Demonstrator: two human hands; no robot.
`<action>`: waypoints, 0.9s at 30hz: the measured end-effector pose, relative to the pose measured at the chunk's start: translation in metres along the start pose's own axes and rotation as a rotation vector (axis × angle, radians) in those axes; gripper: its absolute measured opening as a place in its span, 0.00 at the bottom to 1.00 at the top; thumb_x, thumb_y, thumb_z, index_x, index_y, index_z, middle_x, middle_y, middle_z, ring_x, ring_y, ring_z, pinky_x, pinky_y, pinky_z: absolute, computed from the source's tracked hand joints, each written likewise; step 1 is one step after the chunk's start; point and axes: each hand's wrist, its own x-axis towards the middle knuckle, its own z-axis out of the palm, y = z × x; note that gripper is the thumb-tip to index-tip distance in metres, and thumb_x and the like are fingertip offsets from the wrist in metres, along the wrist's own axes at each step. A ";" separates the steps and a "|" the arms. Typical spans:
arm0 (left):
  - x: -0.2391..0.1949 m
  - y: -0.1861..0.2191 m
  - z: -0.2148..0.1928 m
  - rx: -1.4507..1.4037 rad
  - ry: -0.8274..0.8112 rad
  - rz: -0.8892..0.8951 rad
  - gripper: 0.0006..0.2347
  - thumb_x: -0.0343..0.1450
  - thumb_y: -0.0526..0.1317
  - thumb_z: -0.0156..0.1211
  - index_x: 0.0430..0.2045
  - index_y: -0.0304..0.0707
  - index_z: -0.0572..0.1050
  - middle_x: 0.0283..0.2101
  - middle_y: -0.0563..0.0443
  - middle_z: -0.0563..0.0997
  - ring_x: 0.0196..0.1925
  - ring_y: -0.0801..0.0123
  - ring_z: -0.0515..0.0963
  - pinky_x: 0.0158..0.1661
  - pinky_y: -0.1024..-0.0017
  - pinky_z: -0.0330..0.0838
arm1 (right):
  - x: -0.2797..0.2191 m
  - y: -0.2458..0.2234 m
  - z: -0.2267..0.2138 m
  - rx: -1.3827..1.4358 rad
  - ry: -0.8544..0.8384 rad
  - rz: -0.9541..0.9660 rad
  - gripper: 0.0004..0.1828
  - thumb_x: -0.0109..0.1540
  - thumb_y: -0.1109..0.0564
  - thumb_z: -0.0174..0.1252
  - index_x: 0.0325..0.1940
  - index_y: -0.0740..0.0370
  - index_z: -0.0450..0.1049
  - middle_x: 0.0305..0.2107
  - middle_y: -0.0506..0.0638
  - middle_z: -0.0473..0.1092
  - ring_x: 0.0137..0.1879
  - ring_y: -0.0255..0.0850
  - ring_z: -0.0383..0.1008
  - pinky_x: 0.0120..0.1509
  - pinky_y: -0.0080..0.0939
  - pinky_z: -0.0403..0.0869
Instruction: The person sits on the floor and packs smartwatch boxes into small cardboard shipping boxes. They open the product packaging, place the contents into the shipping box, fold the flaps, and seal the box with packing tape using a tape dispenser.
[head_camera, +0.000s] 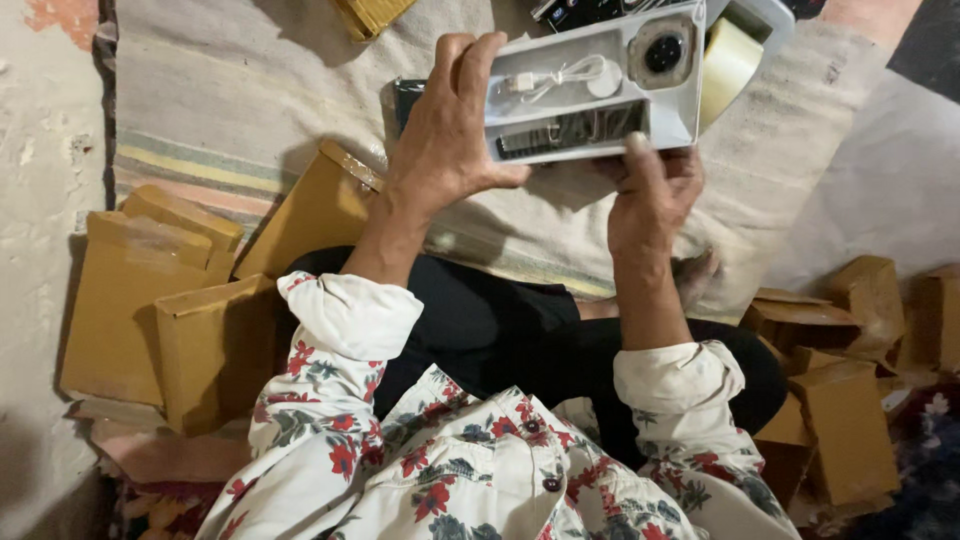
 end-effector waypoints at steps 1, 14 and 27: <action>-0.002 -0.004 0.003 0.003 0.008 0.001 0.58 0.47 0.54 0.89 0.69 0.40 0.51 0.60 0.41 0.62 0.60 0.49 0.73 0.60 0.59 0.72 | -0.002 0.002 0.001 0.022 0.009 0.030 0.20 0.67 0.59 0.65 0.59 0.69 0.69 0.46 0.55 0.76 0.48 0.40 0.81 0.53 0.44 0.84; -0.006 -0.053 0.030 0.513 -0.337 -0.239 0.62 0.39 0.69 0.83 0.67 0.44 0.54 0.69 0.32 0.57 0.74 0.37 0.52 0.63 0.34 0.46 | 0.020 -0.031 -0.030 0.204 0.233 -0.054 0.15 0.69 0.57 0.64 0.55 0.65 0.69 0.43 0.55 0.77 0.47 0.44 0.81 0.51 0.45 0.84; 0.007 -0.058 -0.010 -0.216 0.007 -0.597 0.51 0.53 0.50 0.88 0.69 0.39 0.57 0.65 0.33 0.65 0.67 0.41 0.65 0.64 0.51 0.64 | 0.025 -0.045 -0.048 0.207 0.351 -0.041 0.12 0.70 0.56 0.62 0.54 0.64 0.70 0.42 0.53 0.76 0.47 0.43 0.80 0.54 0.47 0.82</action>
